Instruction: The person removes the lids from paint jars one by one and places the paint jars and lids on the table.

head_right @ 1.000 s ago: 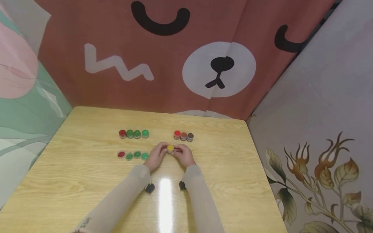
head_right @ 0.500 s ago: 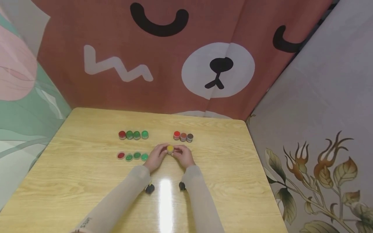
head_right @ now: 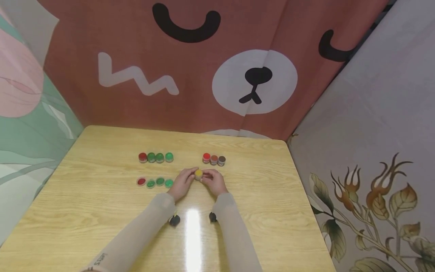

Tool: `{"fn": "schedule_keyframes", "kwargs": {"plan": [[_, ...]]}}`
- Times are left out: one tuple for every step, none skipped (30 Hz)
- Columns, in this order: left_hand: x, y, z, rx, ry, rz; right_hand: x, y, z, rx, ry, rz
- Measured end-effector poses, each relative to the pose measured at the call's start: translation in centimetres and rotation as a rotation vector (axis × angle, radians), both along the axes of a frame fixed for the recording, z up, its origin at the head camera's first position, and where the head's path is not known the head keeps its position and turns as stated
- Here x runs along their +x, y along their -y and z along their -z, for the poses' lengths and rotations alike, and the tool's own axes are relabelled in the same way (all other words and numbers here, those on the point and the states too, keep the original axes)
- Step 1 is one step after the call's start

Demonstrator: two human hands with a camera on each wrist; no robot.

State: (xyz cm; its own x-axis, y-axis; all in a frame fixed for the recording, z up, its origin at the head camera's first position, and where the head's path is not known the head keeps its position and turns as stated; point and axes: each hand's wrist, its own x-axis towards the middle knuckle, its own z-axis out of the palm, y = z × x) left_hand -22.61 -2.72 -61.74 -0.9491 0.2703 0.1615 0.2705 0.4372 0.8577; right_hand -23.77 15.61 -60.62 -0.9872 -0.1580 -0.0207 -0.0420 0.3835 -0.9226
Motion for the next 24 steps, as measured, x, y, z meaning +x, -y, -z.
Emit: {"fn": "schedule_keyframes", "kwargs": {"plan": [[0.01,0.01,0.0,-0.002,-0.008,0.001,-0.01,-0.05,0.0,0.002,0.001,-0.003],[0.04,-0.01,-0.02,0.002,-0.008,0.0,-0.03,-0.1,0.03,0.003,0.002,-0.006],[0.07,-0.03,-0.1,0.004,0.0,-0.003,0.01,-0.15,0.02,0.007,-0.001,-0.01],[0.1,-0.06,-0.15,0.007,0.005,-0.005,-0.01,-0.18,0.06,0.007,-0.001,-0.01],[0.11,-0.09,-0.19,0.01,0.011,-0.01,-0.05,-0.19,0.13,0.01,-0.002,-0.01],[0.11,-0.12,-0.23,0.014,0.017,-0.014,-0.09,-0.2,0.24,0.013,-0.001,-0.009],[0.11,-0.16,-0.25,0.02,0.023,-0.018,-0.12,-0.2,0.26,0.017,0.0,-0.01],[0.11,-0.2,-0.28,0.027,0.036,-0.022,-0.14,-0.18,0.28,0.019,0.0,-0.01],[0.08,-0.23,-0.33,0.038,0.049,-0.025,-0.13,-0.15,0.27,0.019,0.0,-0.011],[0.07,-0.26,-0.35,0.055,0.06,-0.025,-0.15,-0.11,0.29,0.015,0.004,-0.009],[0.04,-0.29,-0.36,0.072,0.071,-0.025,-0.13,-0.08,0.27,0.014,0.004,-0.009],[0.01,-0.3,-0.36,0.088,0.081,-0.024,-0.11,-0.06,0.25,0.011,0.005,-0.008],[-0.01,-0.31,-0.35,0.105,0.089,-0.023,-0.08,-0.03,0.17,0.008,0.005,-0.009],[-0.04,-0.3,-0.35,0.119,0.095,-0.021,-0.07,-0.02,0.14,0.003,0.005,-0.008],[-0.08,-0.28,-0.33,0.126,0.097,-0.019,-0.08,-0.05,0.22,0.003,0.002,-0.01],[-0.11,-0.25,-0.31,0.121,0.09,-0.017,-0.07,-0.09,0.22,0.0,0.001,-0.011],[-0.12,-0.2,-0.27,0.105,0.078,-0.017,-0.08,-0.13,0.24,0.002,-0.001,-0.013],[-0.12,-0.14,-0.22,0.091,0.058,-0.016,-0.09,-0.21,0.27,-0.002,-0.003,-0.019],[-0.1,-0.09,-0.17,0.077,0.038,-0.013,-0.06,-0.25,0.25,-0.002,-0.013,-0.026],[-0.08,-0.03,-0.12,0.06,0.017,-0.01,-0.04,-0.3,0.25,-0.004,-0.019,-0.031],[-0.06,0.02,-0.07,0.045,-0.003,-0.007,-0.01,-0.36,0.26,-0.009,-0.026,-0.036],[-0.03,0.06,-0.06,0.035,-0.017,-0.005,0.02,-0.42,0.24,-0.008,-0.043,-0.045],[-0.01,0.08,-0.02,0.029,-0.032,-0.004,0.0,-0.49,0.34,-0.012,-0.053,-0.051],[0.01,0.07,-0.02,0.03,-0.036,-0.002,-0.02,-0.55,0.42,-0.018,-0.059,-0.056]]}}
